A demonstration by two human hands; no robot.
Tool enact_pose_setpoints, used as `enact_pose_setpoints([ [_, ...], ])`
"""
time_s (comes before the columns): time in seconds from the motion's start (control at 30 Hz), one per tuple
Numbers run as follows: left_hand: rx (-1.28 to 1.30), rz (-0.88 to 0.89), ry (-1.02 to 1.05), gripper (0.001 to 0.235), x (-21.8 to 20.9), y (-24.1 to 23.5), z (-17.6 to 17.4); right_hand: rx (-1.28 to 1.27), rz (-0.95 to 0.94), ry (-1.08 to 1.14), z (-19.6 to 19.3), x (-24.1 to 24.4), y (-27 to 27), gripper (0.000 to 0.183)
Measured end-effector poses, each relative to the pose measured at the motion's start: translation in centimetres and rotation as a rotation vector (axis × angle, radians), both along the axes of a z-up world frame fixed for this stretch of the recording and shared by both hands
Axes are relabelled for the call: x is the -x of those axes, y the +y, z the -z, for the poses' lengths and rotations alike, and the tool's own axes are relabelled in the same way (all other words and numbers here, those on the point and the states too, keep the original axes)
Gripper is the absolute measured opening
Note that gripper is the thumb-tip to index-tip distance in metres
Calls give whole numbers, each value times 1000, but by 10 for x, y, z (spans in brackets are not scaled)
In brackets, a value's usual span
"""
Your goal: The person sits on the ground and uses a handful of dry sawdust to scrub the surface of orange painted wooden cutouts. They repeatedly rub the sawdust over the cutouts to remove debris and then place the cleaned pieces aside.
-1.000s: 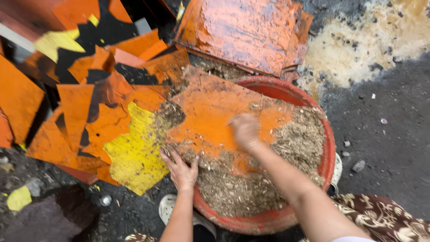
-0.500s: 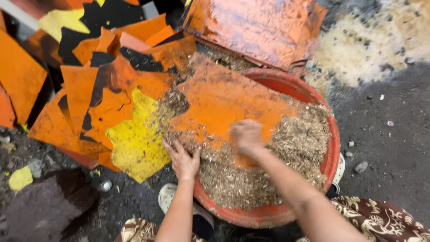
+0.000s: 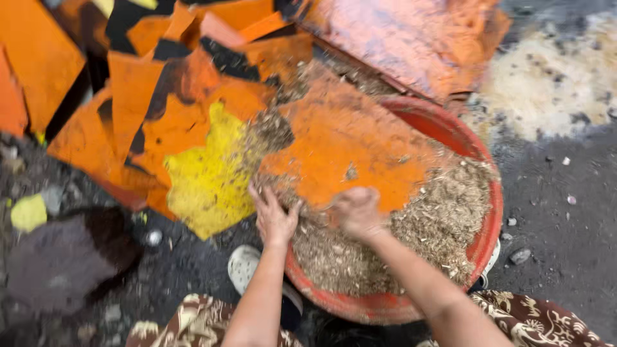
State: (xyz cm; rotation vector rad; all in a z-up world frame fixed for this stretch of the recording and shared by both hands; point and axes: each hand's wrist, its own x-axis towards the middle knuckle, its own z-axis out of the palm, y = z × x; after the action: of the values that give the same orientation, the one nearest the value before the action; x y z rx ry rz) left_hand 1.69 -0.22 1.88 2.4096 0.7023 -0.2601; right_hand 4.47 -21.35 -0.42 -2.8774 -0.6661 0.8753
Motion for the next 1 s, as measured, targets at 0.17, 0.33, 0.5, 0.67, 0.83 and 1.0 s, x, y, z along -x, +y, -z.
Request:
enact_pose_setpoints([
  [0.17,164,-101,-39,77,25,6,36,-308,404,-677,65,-43,-42,41],
  [0.33,200,-125,-548,59,24,10,59,-379,233,-580,33,-84,85,72],
  [0.5,367,-255,-660,62,24,18,59,-334,-168,-369,-12,-27,136,69],
  [0.67,173,-206,-608,60,16,11,65,-195,-285,-262,3,24,47,69],
  [0.83,-149,-96,-453,64,17,23,61,101,-45,-69,11,56,-50,74],
  [1.0,-238,-9,-150,62,-38,30,13,237,273,-31,-8,60,-114,82],
])
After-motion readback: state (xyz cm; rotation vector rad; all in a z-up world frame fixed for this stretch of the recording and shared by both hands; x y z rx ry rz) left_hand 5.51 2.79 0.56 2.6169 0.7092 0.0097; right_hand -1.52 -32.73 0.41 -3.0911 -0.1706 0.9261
